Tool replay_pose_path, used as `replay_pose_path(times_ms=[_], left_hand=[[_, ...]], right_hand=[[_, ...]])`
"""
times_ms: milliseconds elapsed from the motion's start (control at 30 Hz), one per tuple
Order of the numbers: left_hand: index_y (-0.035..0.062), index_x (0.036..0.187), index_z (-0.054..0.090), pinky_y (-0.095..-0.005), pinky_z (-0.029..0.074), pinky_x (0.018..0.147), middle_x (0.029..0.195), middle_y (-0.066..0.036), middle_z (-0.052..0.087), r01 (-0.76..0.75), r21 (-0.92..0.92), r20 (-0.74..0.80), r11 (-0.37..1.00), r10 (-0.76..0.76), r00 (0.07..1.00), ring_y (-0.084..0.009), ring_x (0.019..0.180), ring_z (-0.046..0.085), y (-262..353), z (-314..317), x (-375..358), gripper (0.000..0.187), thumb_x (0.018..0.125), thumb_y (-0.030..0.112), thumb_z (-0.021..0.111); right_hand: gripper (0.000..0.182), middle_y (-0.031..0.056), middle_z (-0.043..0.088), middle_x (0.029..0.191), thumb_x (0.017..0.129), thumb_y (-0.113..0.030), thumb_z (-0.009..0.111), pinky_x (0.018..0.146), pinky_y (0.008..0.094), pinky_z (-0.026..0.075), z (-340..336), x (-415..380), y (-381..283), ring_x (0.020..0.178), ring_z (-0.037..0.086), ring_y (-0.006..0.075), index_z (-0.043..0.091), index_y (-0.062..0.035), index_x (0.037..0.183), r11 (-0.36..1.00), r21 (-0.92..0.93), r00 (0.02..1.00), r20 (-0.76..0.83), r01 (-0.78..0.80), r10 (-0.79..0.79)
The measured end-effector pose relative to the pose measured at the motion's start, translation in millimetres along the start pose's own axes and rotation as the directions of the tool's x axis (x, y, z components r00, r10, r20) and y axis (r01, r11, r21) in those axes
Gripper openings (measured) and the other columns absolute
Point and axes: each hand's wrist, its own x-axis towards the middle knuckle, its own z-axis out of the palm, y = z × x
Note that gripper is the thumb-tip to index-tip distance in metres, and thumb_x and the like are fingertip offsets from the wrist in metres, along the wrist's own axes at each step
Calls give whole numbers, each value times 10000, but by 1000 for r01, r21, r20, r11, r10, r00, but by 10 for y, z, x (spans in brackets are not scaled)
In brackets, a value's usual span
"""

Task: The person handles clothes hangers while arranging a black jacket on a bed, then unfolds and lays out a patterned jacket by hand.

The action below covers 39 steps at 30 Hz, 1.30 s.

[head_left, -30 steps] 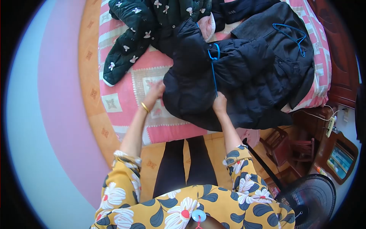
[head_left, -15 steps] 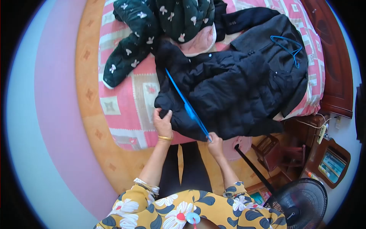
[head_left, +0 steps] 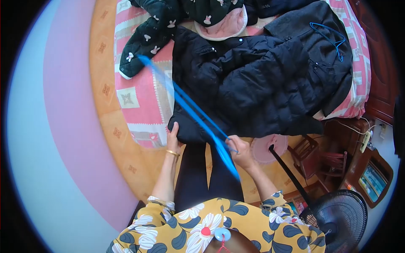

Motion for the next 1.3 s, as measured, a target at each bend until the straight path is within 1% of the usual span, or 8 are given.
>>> replay_pose_path(times_ms=[267, 400, 500, 633, 667, 800, 1200, 1300], left_hand=[[-58, 1105, 571, -299, 464, 819, 1030, -102, 604, -328, 364, -114, 871, 392, 913, -174, 907, 581, -545, -456, 444, 340, 855, 168, 615], [-61, 1164, 536, -314, 433, 876, 1084, -86, 597, -211, 413, -241, 886, 329, 913, -191, 990, 553, -594, -489, 333, 417, 872, 228, 601], [-56, 1217, 489, -323, 439, 898, 1128, -113, 584, -131, 295, -255, 946, 211, 944, -206, 1022, 555, -654, -553, 352, 449, 882, 226, 590], [-31, 1166, 514, -353, 496, 843, 1115, -138, 581, -157, 97, -251, 983, 177, 952, -232, 968, 599, -663, -484, 153, 363, 900, 210, 564], [-28, 1152, 521, -353, 506, 823, 1093, -136, 590, -131, 49, -259, 990, 139, 956, -234, 953, 606, -687, -480, 190, 354, 900, 216, 565], [-26, 1139, 524, -362, 516, 814, 1068, -133, 603, -88, 33, -299, 996, 94, 950, -237, 939, 615, -618, -381, 68, 362, 894, 236, 574], [20, 1221, 475, -366, 474, 897, 1165, -115, 561, -194, 71, -168, 978, 203, 965, -229, 1024, 575, -741, -523, 60, 388, 905, 231, 555], [41, 1244, 461, -375, 502, 840, 1173, -101, 553, -125, 73, -185, 989, 137, 973, -233, 1032, 570, -823, -829, 249, 419, 900, 259, 559]], right_hand=[[107, 115, 548, 636, 848, -70, 466, 566, 316, 451, 550, -736, 1150, 585, 569, 240, 558, -16, 853, 890, -183, 892, 108, -417, 440], [123, 166, 603, 674, 840, -108, 493, 596, 364, 469, 621, -810, 312, 656, 621, 267, 582, -31, 805, 892, 334, 952, 63, -304, 301], [96, 182, 592, 650, 824, -110, 524, 595, 391, 477, 992, -1384, 1376, 644, 613, 343, 590, -41, 835, 809, -88, 794, 156, -581, 588], [115, 115, 570, 616, 891, -75, 473, 539, 317, 463, 643, -925, 438, 604, 627, 212, 571, -15, 898, 969, 130, 975, 98, -210, 198], [91, 184, 605, 723, 888, -73, 472, 565, 397, 472, 468, -752, 80, 675, 606, 376, 542, -25, 857, 934, 234, 959, 151, -271, 241], [81, 175, 595, 679, 859, -71, 491, 581, 362, 475, 1014, -1312, 1370, 681, 623, 329, 564, -44, 839, 851, -295, 859, 146, -435, 490], [125, 236, 618, 744, 857, -114, 490, 629, 482, 480, 766, -1051, 1148, 726, 606, 405, 582, -32, 878, 862, -290, 864, 172, -415, 474], [82, 171, 632, 783, 856, -67, 508, 623, 419, 498, 529, -595, 448, 725, 618, 355, 556, -42, 918, 999, 40, 999, 33, -3, 2]])
